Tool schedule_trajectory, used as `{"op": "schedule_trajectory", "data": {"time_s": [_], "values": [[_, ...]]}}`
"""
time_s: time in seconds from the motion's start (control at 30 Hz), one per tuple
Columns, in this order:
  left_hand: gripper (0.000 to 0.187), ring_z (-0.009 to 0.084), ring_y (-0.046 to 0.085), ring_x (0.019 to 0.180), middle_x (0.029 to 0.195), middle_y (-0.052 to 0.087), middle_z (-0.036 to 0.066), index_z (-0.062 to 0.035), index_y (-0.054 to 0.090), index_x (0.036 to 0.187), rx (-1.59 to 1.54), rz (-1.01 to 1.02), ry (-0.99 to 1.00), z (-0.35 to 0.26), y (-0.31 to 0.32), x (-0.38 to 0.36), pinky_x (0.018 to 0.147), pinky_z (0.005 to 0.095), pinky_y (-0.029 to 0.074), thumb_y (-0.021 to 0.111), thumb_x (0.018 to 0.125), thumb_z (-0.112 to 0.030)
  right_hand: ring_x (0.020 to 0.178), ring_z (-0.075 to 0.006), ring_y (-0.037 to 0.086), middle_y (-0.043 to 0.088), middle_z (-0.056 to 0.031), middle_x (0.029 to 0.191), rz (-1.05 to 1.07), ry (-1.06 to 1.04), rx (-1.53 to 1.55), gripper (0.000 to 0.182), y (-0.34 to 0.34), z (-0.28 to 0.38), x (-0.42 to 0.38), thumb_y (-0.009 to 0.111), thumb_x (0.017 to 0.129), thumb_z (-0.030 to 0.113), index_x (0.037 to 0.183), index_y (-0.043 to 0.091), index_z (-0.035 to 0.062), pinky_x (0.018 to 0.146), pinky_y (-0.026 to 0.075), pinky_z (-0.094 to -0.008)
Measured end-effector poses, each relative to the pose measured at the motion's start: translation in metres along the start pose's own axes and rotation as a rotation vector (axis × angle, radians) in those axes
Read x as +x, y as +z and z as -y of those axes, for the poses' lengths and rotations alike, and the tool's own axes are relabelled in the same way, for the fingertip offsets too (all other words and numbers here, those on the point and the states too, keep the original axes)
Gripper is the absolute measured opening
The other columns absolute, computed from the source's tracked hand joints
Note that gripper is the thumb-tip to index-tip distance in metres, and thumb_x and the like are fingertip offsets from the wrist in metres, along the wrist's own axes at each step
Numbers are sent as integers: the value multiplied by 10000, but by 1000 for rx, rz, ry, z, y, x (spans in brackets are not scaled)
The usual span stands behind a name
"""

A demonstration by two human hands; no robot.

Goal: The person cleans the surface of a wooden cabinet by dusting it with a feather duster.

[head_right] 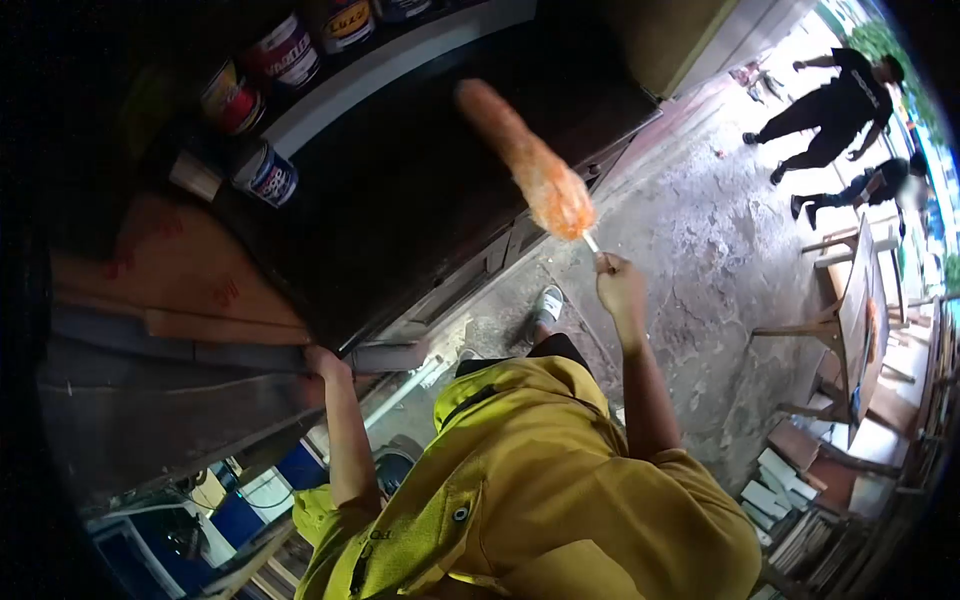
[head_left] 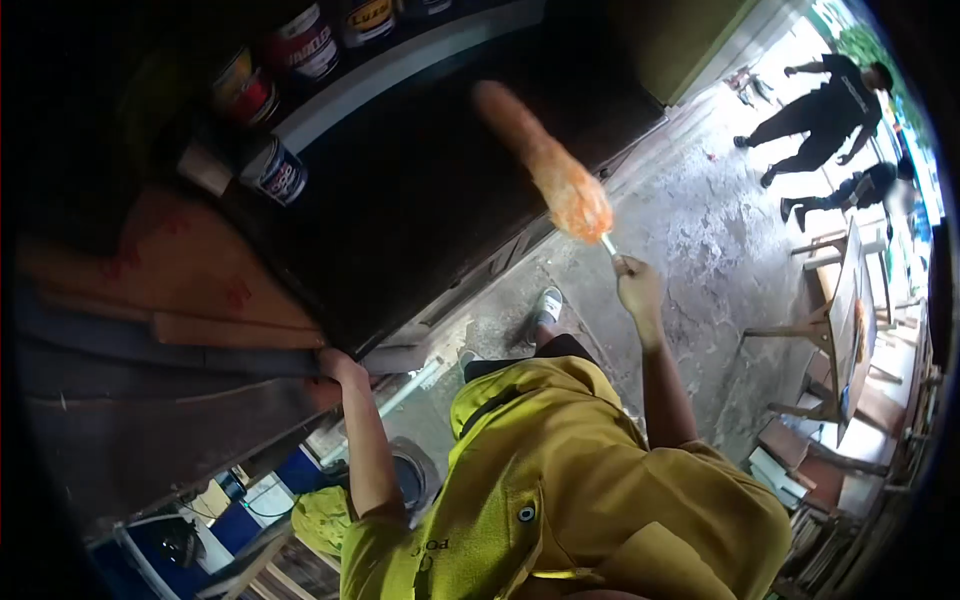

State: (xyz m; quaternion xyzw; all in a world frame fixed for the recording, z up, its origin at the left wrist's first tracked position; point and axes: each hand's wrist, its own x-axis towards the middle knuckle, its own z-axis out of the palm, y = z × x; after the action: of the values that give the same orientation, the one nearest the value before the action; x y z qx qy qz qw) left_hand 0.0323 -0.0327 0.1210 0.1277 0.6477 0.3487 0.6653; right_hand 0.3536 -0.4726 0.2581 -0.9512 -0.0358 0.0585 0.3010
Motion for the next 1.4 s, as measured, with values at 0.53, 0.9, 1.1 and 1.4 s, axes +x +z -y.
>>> {"op": "schedule_trajectory", "data": {"time_s": [0.53,0.9,1.1,1.4], "values": [[633,297,468,1262,1397,484,134,-56,463,1358,30,327,272,9,-20,76,1046,471,366,337,938,-512,801,-386,652,682,-172,886,-180,119,-69,276,-31,-42,70,534,909,319,1127,668,216,701,506,-488],[933,343,257,1394,1550,258,73,-52,281,1464,2352,-213,1032,16,-79,67,1086,493,272,383,832,-731,841,-366,656,678,-165,885,-319,78,-174,310,-80,-87,166,522,889,242,1170,646,204,713,510,-478],[831,329,357,1305,1448,366,102,-36,361,1394,1690,177,715,20,-104,125,1029,470,337,438,846,-655,898,-366,656,679,-168,949,-174,-27,-215,304,-57,-48,282,552,860,190,1142,664,188,760,513,-471],[649,304,537,1145,1266,560,154,-8,505,1269,459,732,377,-22,-88,120,925,427,454,539,870,-519,955,-415,633,664,-242,962,-26,-197,17,271,10,24,355,575,799,134,1044,643,41,843,516,-481]]}}
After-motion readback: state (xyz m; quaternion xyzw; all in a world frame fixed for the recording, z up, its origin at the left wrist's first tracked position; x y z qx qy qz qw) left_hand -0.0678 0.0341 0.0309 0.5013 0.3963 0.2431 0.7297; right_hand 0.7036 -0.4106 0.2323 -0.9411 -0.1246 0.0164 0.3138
